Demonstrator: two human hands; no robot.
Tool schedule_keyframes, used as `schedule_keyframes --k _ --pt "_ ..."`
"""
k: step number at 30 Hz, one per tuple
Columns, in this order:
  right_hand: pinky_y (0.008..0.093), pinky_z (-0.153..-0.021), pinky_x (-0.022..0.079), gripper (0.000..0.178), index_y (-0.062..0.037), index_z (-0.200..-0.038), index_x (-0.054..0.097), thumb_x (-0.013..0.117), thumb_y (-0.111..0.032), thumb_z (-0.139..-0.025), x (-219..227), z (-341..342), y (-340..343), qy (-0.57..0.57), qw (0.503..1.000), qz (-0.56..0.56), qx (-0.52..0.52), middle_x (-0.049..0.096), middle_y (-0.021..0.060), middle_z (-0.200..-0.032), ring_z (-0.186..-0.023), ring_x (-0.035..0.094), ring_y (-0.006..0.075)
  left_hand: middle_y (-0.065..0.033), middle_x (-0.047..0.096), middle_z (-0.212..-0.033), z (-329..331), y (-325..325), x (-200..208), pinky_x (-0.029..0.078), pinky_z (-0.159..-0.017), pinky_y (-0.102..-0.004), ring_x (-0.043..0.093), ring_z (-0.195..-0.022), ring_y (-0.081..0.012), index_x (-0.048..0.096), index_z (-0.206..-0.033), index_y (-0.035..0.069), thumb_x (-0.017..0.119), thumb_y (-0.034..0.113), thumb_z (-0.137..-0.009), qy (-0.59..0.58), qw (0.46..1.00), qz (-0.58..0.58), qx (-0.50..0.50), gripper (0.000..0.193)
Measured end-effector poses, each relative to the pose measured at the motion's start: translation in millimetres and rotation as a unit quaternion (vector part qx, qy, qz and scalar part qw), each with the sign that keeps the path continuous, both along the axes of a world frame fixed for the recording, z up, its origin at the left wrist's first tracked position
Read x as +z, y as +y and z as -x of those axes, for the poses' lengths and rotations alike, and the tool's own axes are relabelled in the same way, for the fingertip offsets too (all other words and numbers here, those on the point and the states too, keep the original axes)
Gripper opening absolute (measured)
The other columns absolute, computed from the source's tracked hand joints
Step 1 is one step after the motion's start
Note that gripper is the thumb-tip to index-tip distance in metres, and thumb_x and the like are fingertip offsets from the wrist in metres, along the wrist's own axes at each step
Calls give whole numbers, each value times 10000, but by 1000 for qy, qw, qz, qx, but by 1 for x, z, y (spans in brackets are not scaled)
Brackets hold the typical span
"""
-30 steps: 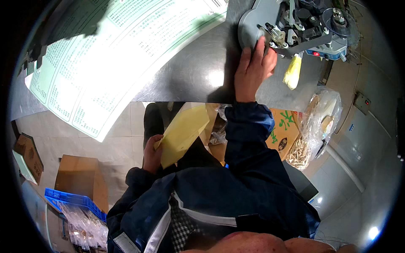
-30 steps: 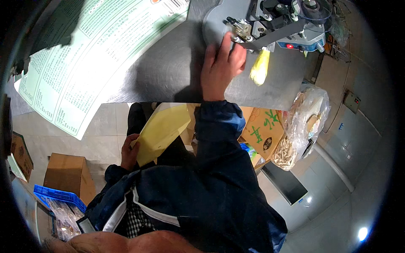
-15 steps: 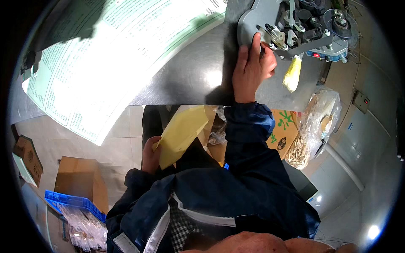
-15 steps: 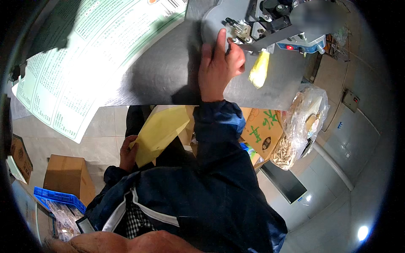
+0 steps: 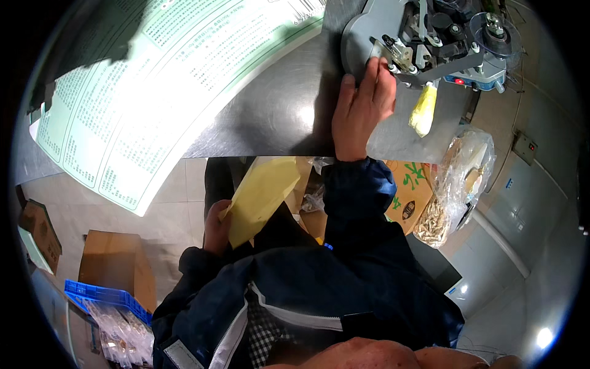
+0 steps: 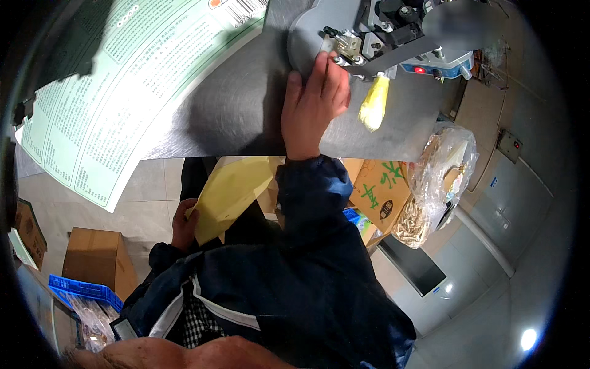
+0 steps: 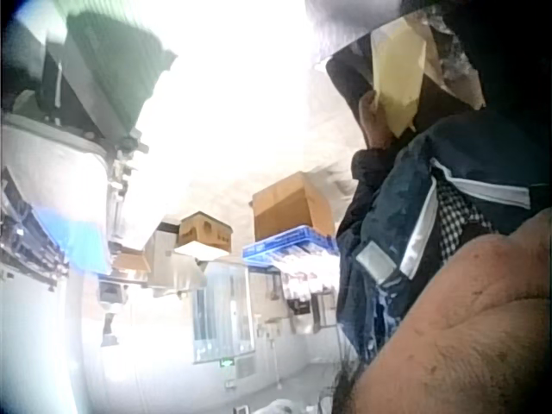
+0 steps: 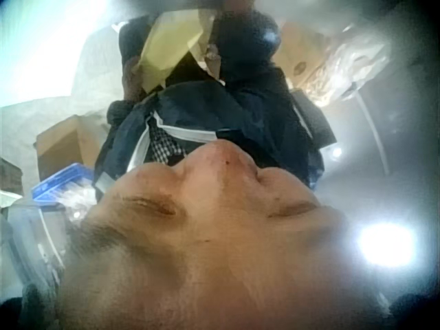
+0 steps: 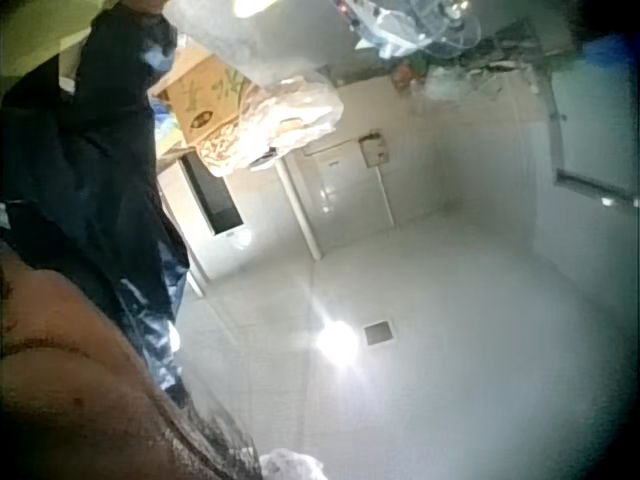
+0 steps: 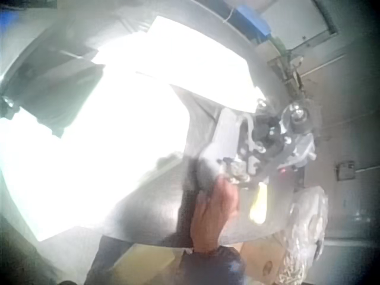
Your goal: The person operates a sewing machine to stitch a yellow paper insert into a green printed paper sheet. The person repeatedly aligns the paper under the needle, feeds it through the machine, and stacks the finished units on the table.
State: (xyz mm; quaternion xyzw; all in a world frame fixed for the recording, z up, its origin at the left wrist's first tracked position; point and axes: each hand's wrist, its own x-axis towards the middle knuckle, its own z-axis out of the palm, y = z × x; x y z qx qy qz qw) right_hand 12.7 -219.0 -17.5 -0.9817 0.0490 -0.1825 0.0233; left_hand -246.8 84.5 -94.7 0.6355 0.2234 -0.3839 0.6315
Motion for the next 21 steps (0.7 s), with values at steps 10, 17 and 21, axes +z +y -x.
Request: schedule_keyframes --k 10,17,21 --pt "504 -1036 309 505 -38 -1365 491 619 -239 -918 5 -2 -6 24 999 26 -10 503 103 -1265 -1220 455 327 -84 615 -1151 7 -2 -12 440 -960 -312 559 -1092 -183 574 -1206 18 553 60 -940 -33 999 5 -1 270" --pt "503 -990 342 567 14 -1402 415 602 -255 -940 2 -14 -15 -9 998 -26 64 538 192 -1152 -1071 496 378 -83 621 -1124 2 1 -7 443 -951 -311 564 -1077 -181 568 -1208 18 554 62 -939 -21 1000 -11 -7 274" --pt "500 -964 351 560 13 -1393 427 600 -283 -949 3 -25 -16 5 997 -18 68 566 212 -1170 -1063 519 384 -79 616 -1131 4 0 -9 443 -951 -313 564 -1077 -187 569 -1207 24 558 70 -939 -12 1000 6 7 272"
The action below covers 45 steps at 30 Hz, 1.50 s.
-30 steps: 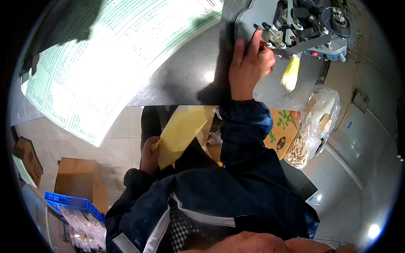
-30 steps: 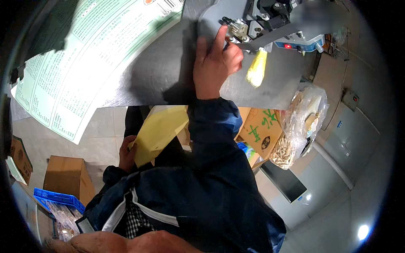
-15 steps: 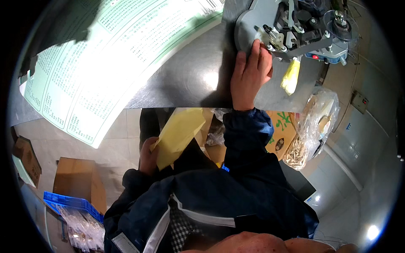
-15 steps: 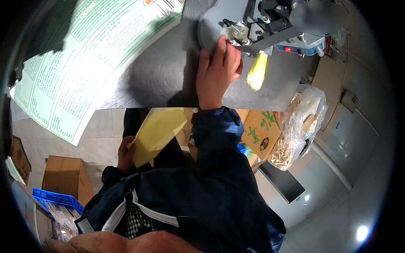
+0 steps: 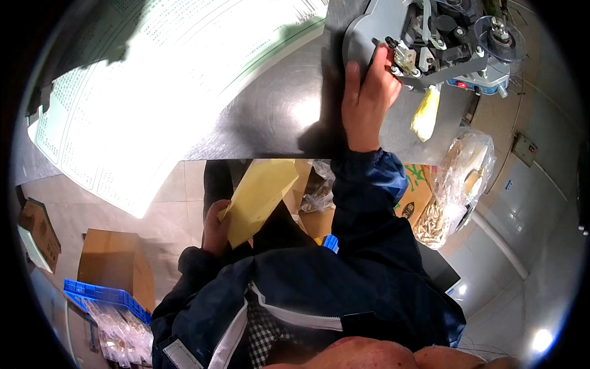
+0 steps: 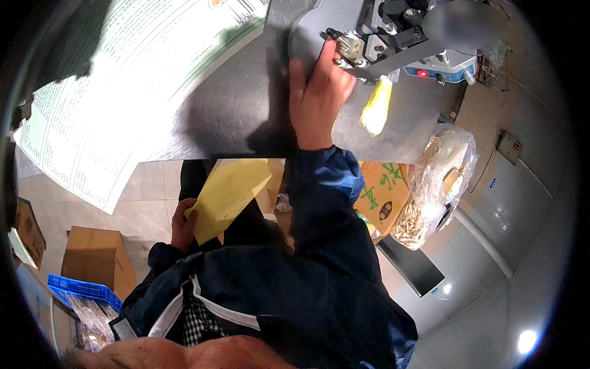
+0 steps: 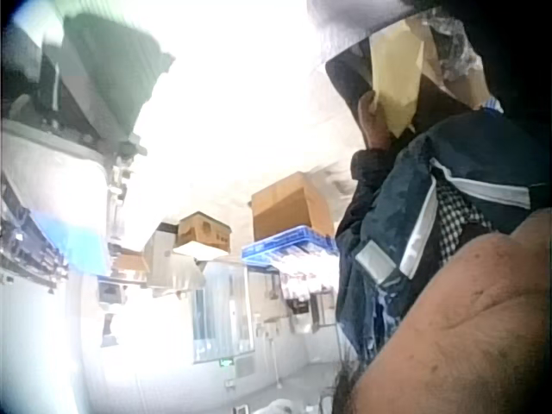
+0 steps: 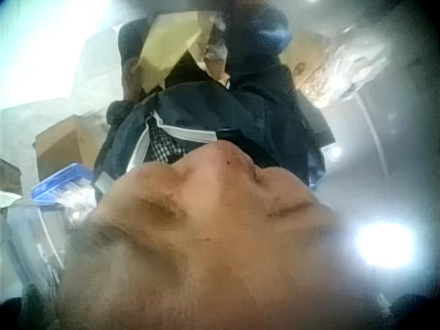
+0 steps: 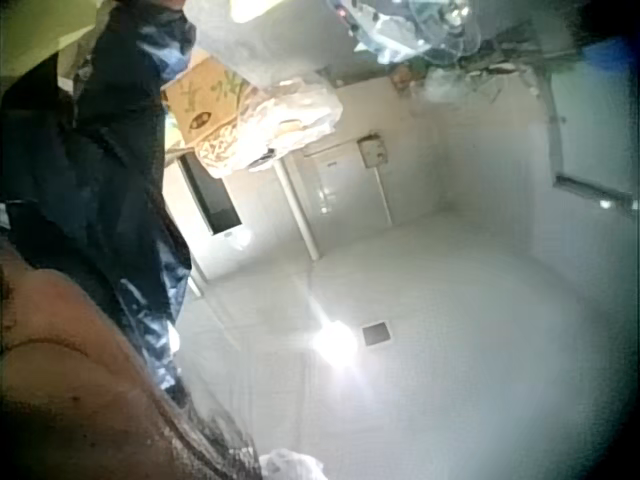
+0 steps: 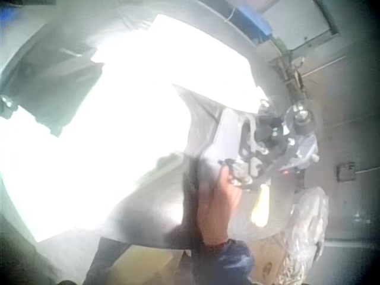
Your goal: The person operates a sewing machine to stitch a yellow paper insert into a green printed paper sheet. The person repeatedly aligns the paper under the needle, feeds it through the machine, and stacks the finished units on the table.
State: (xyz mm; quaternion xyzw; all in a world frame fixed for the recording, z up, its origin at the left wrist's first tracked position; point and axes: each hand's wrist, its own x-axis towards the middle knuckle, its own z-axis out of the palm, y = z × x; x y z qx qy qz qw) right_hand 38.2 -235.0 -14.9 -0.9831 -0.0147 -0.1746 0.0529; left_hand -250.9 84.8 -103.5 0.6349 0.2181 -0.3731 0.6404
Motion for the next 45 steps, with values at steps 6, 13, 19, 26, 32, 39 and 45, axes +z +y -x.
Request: schedule_keyframes --k 6,13,19,26,32,39,45 --pt "529 -995 326 605 1 -1396 426 593 -373 -951 3 -7 -1 46 999 -5 -26 581 217 -1240 -1108 533 390 -122 623 -1135 1 -2 -6 457 -946 -321 583 -1088 -226 580 -1187 16 539 -8 -890 -18 1000 -5 5 301" --pt "565 -1079 250 562 17 -1374 465 586 -333 -951 26 -6 5 95 993 -45 -53 555 227 -1296 -1194 495 413 -80 603 -1167 -8 -5 0 441 -960 -315 562 -1101 -189 572 -1196 35 565 46 -928 -18 1000 0 -19 268" --pt "470 -974 395 447 82 -1302 539 491 -242 -998 -1 -11 -19 32 996 -78 -39 629 272 -1155 -1065 581 427 -83 609 -1154 -4 -1 -6 443 -955 -311 565 -1094 -189 572 -1194 26 560 24 -920 -24 999 -22 -23 275" --pt "468 -996 353 400 33 -1278 586 494 -245 -1007 -7 -10 -18 -3 999 -35 -40 600 244 -1202 -1121 527 425 -76 606 -1118 9 -2 -18 446 -940 -311 562 -1055 -181 570 -1188 17 564 24 -913 -17 1000 -13 -5 275" --pt "518 -1055 314 467 24 -1364 508 501 -269 -1001 5 5 7 67 988 -28 -134 544 240 -1313 -1221 484 421 -82 610 -1122 -2 -2 -18 448 -949 -314 568 -1056 -189 579 -1174 24 567 29 -925 -32 999 -28 -26 249" --pt "481 -1130 301 518 90 -1438 367 467 -193 -1016 57 170 45 231 967 -107 -11 371 284 -1487 -1372 363 440 -161 618 -1037 -7 -20 -3 481 -873 -392 607 -1020 -333 619 -1080 42 611 46 -857 -115 986 -108 -50 223" --pt "397 -1044 385 422 15 -1395 441 500 -179 -1025 48 151 -3 136 953 -213 -167 514 178 -1330 -1194 500 312 -178 628 -1069 -82 -13 22 490 -869 -389 614 -1026 -341 595 -948 1 564 -64 -775 -334 936 -72 -87 188"
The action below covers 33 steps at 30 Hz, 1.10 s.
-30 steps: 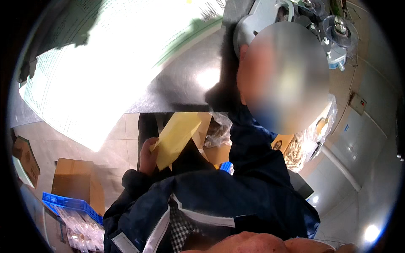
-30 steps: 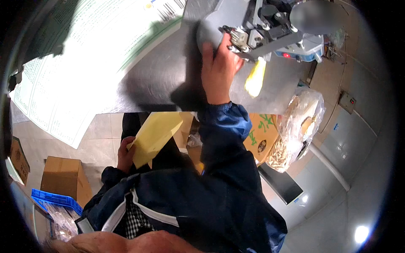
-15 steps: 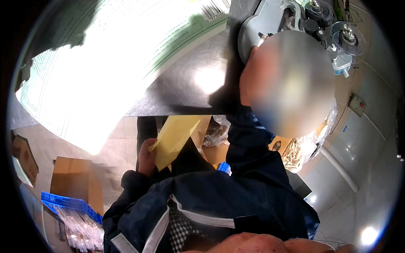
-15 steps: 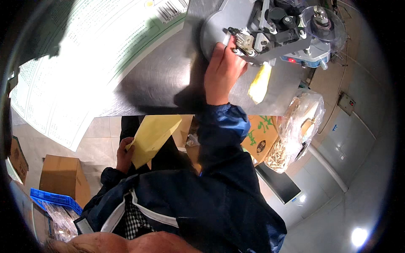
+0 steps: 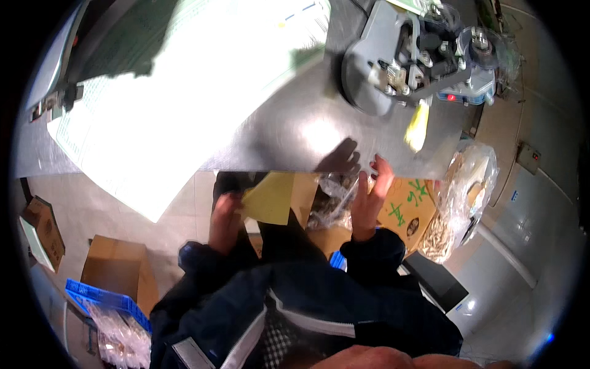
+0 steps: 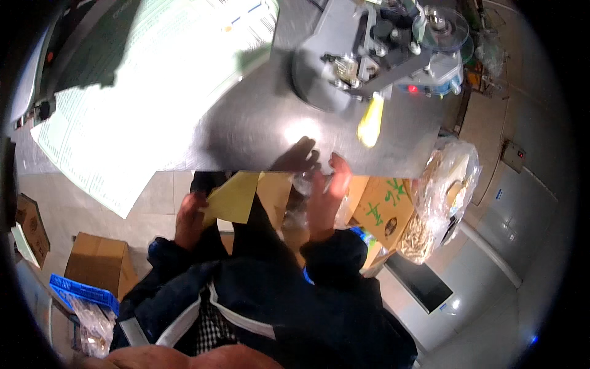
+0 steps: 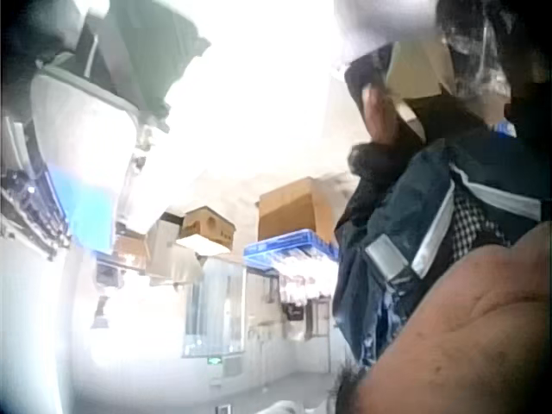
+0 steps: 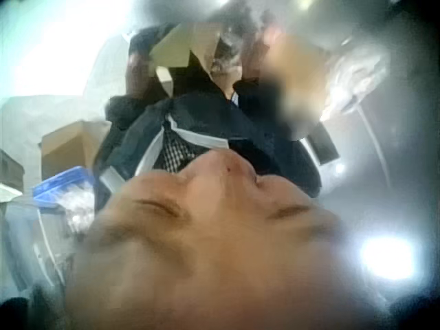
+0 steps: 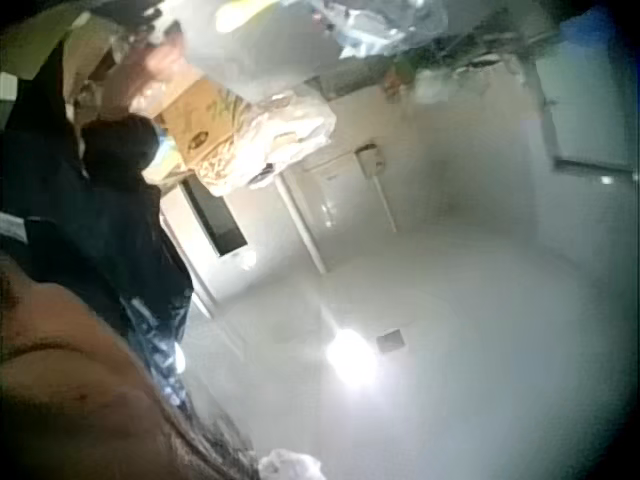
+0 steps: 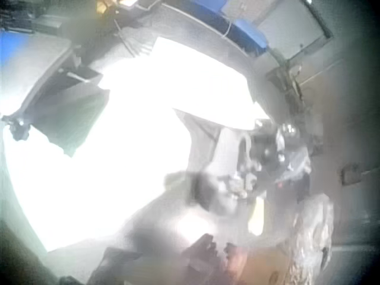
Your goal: The person operates a sewing machine to stitch a yellow paper insert into a green printed paper sheet. The person repeatedly aligns the paper under the needle, feeds it through the machine, and stacks the finished units on the table.
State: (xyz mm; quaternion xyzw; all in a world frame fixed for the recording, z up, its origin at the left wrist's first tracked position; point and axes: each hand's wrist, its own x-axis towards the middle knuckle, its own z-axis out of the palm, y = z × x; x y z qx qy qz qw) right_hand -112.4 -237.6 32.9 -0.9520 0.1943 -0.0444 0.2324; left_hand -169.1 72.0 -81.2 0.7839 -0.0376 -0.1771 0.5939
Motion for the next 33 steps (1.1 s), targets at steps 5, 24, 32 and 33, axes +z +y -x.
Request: schedule_keyframes --k 5,24,32,33 --pt "309 -889 449 402 -23 -1358 466 529 -241 -1025 26 -31 -16 -148 906 -349 -189 558 95 -1220 -1000 557 184 -184 644 -986 -39 4 37 512 -849 -408 622 -959 -385 585 -947 -12 533 -110 -747 -15 990 27 -134 229" --pt "481 -1050 338 407 -18 -1300 541 568 -241 -960 -44 -96 -84 -121 974 43 184 477 209 -1313 -1235 429 401 -141 668 -929 -248 -167 117 569 -580 -364 698 -680 -263 292 -1528 318 537 113 -924 -358 769 -468 -247 684" --pt "498 -1054 272 414 -60 -1238 578 642 -318 -921 -64 -111 -86 -133 947 196 218 466 160 -1283 -1225 415 340 -182 645 -1024 -252 -187 96 593 -647 -364 703 -739 -286 137 -1569 355 552 60 -925 -295 769 -500 -269 821" --pt "497 -1048 275 406 -61 -1214 590 650 -333 -918 -65 -113 -86 -140 941 215 219 475 155 -1270 -1210 421 339 -181 644 -1019 -252 -188 94 592 -636 -362 701 -728 -283 131 -1569 357 558 57 -921 -296 768 -503 -265 833"
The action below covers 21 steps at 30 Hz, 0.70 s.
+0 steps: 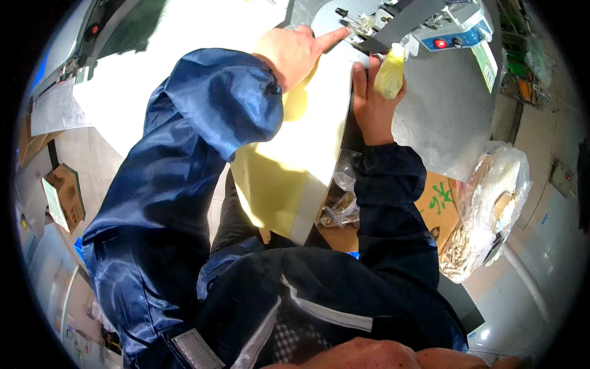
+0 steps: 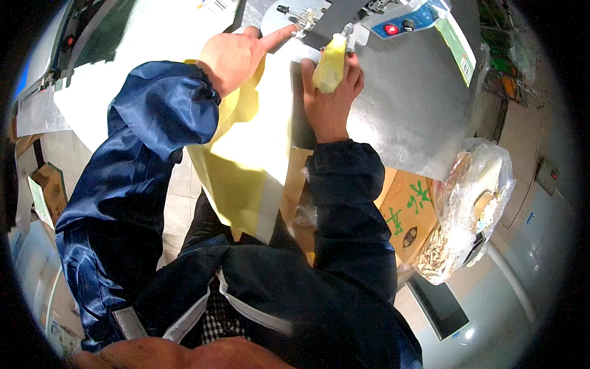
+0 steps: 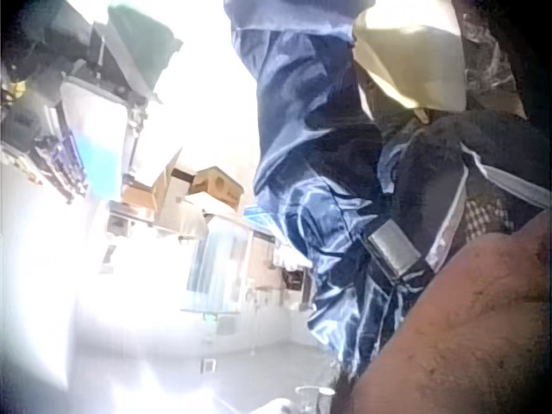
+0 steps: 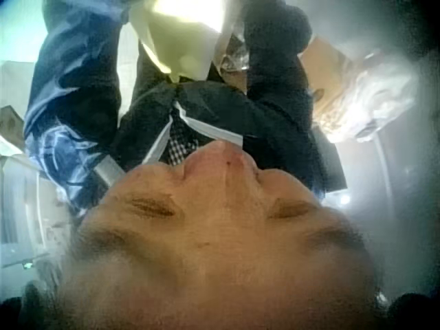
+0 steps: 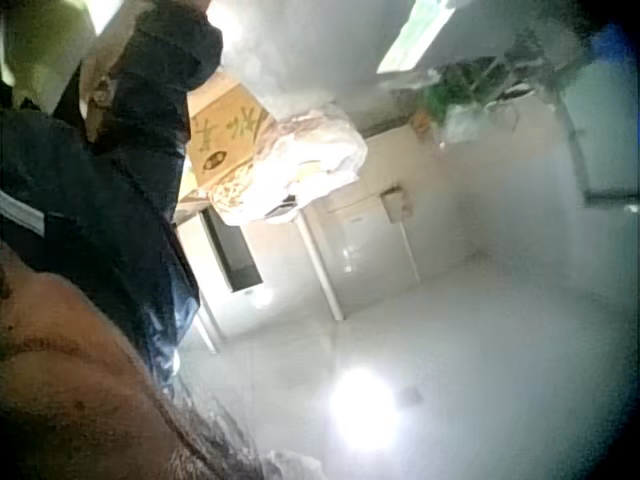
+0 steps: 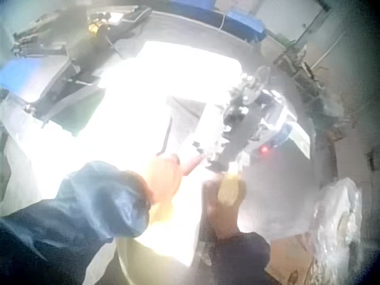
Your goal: The person operates a sewing machine to stitch a yellow paper insert into a green printed paper sheet. The person repeatedly aligns the paper under the needle, feeds it through the machine, and stacks the finished units on the table.
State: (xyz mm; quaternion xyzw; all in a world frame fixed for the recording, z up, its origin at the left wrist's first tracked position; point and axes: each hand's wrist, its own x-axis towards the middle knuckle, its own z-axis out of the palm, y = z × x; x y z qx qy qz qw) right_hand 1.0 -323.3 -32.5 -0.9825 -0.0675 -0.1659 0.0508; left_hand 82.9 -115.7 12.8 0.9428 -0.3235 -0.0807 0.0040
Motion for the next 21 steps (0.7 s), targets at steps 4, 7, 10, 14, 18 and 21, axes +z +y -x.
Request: schedule_keyframes --k 4,7,10,14,18,21 --pt "521 -1009 299 367 -68 -1099 642 640 -390 -922 5 -13 11 14 979 -199 -50 549 150 -1194 -1197 420 374 -170 638 -957 1 1 1 579 -584 -355 688 -676 -269 142 -1567 359 577 61 -910 1 1000 13 6 843" --pt "497 -980 346 339 -68 -1152 611 599 -334 -942 -4 -16 18 50 952 -288 -87 573 153 -1198 -1188 445 377 -165 634 -885 -1 2 -6 560 -552 -364 677 -651 -270 265 -1541 332 553 87 -925 -33 993 115 1 723" --pt "418 -975 409 353 -26 -1306 522 484 -224 -1016 -7 -11 16 46 984 -157 -69 558 153 -1245 -1170 505 305 -162 636 -851 -4 -1 -17 546 -524 -369 676 -645 -271 314 -1523 318 532 104 -935 -33 985 170 2 663" --pt "454 -992 363 350 -84 -1281 556 505 -303 -1012 -2 -16 17 50 981 -173 -67 535 157 -1302 -1186 468 337 -152 631 -812 -7 0 -9 541 -504 -365 656 -594 -272 330 -1517 338 534 112 -924 -10 994 110 15 666" --pt "513 -981 295 287 -188 -1137 666 584 -402 -964 -6 -24 16 47 968 -224 -100 529 142 -1308 -1187 401 403 -157 618 -800 -6 -5 -10 541 -490 -355 649 -572 -273 352 -1507 348 527 127 -924 -10 994 101 38 648" --pt "530 -972 303 297 -205 -1097 702 578 -436 -957 -13 -26 20 8 971 -208 -120 544 144 -1299 -1178 406 417 -149 606 -769 -8 -2 -18 530 -466 -360 640 -550 -280 406 -1476 348 542 157 -912 -22 984 173 33 611"
